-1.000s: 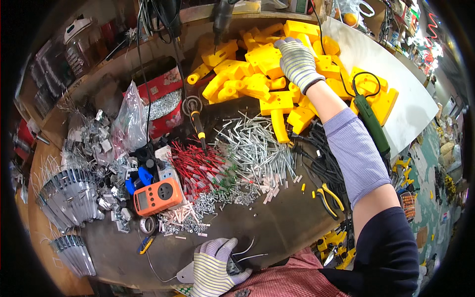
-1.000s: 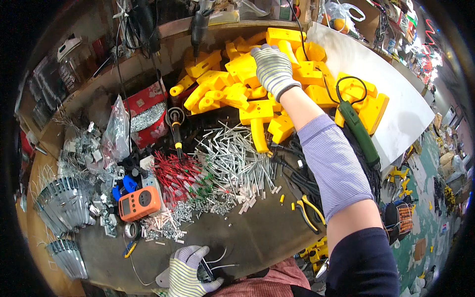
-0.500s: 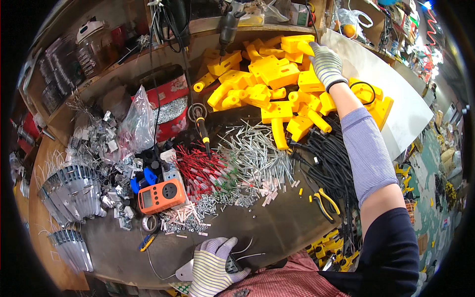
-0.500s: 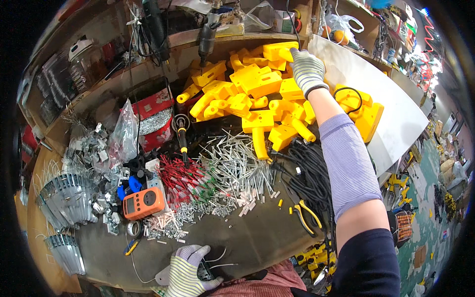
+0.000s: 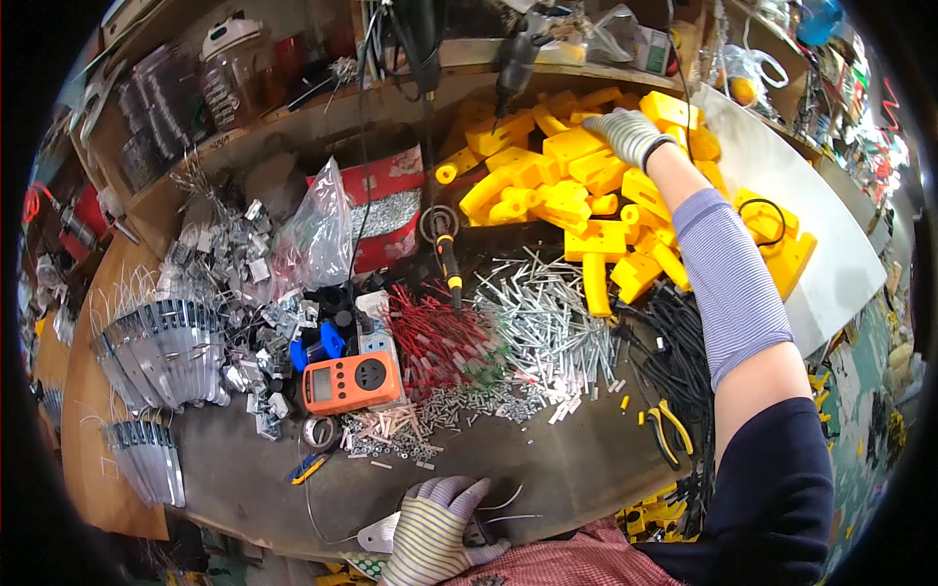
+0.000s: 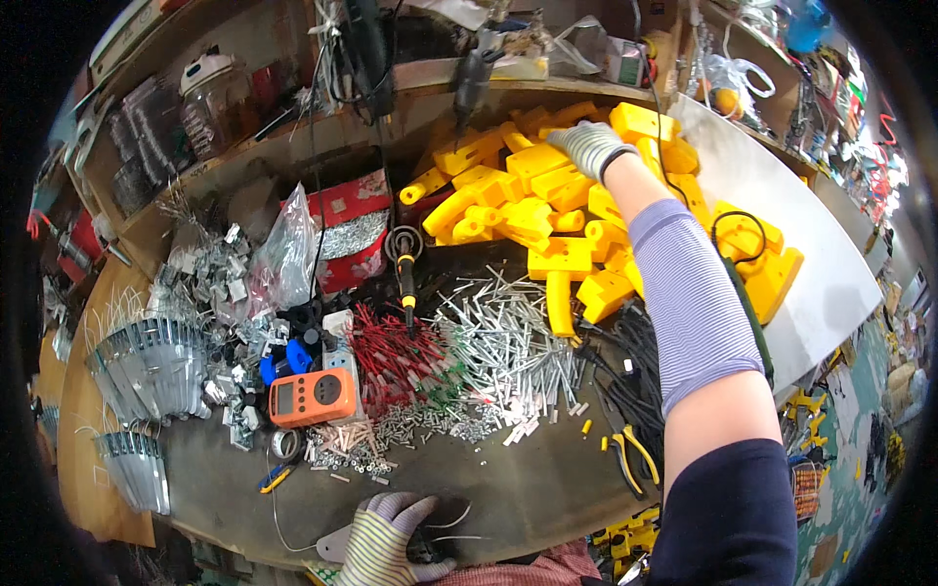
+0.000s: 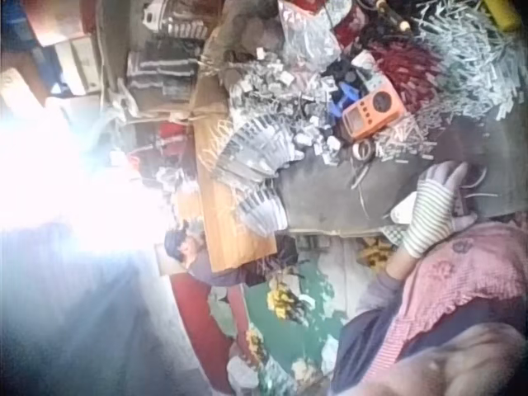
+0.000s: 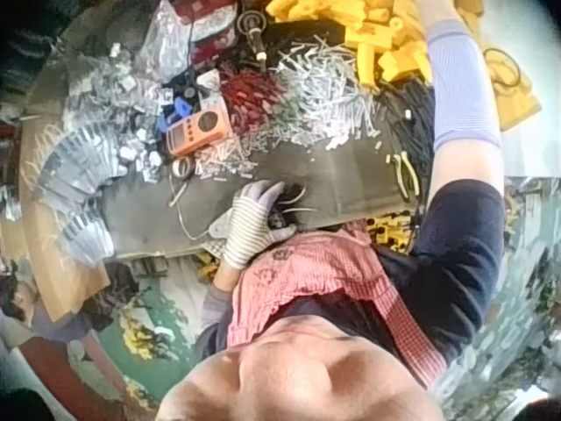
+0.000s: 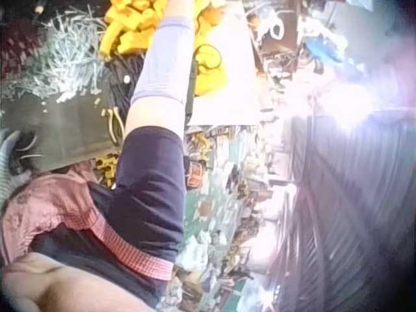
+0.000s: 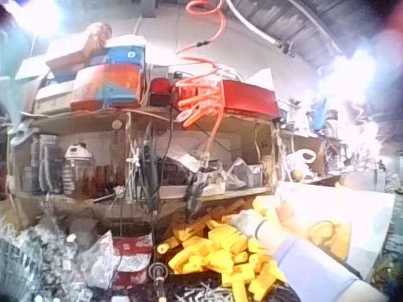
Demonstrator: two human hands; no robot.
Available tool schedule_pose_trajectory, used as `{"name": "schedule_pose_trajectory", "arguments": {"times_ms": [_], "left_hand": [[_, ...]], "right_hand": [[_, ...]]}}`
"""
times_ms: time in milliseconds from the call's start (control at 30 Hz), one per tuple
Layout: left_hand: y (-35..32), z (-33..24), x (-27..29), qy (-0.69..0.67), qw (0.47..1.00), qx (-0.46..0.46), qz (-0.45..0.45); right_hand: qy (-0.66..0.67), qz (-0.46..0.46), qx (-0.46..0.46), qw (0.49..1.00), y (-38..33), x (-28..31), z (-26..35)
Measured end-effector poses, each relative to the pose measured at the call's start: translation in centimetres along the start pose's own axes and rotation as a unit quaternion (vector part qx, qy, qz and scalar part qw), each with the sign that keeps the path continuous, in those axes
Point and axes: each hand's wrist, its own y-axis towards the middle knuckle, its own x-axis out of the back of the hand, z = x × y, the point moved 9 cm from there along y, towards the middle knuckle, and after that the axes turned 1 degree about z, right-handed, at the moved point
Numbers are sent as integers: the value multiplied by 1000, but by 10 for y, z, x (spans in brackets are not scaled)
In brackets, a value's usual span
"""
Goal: The worker assembles a device into a yellow plastic housing, involving soldering wires and using tools.
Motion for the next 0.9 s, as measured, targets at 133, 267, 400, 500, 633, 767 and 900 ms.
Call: {"name": "schedule_pose_trajectory", "arguments": {"times_ms": [133, 267, 400, 500, 633, 767, 900], "left_hand": [[5, 3, -1, -13, 1000, 2, 5], [2, 3, 6, -4, 1000, 5, -3], [-1, 3, 5, -1, 1000, -4, -18], [0, 0, 3, -13, 1000, -17, -19], [1, -6, 2, -3, 1000, -13, -18], [-15, 35, 17, -276, 944, 29, -179], [27, 18, 38, -550, 775, -27, -311]], "right_hand": [[-29, 10, 27, 999, 10, 1, 3], [-33, 1, 30, 999, 15, 5, 15], [-57, -59, 64, 995, 21, 2, 14], [-86, -225, 129, 962, -11, 42, 34], [90, -351, 60, 930, -84, 84, 27], [431, -383, 35, 816, -199, 111, 92], [540, -219, 138, 801, -305, 106, 193]]}}
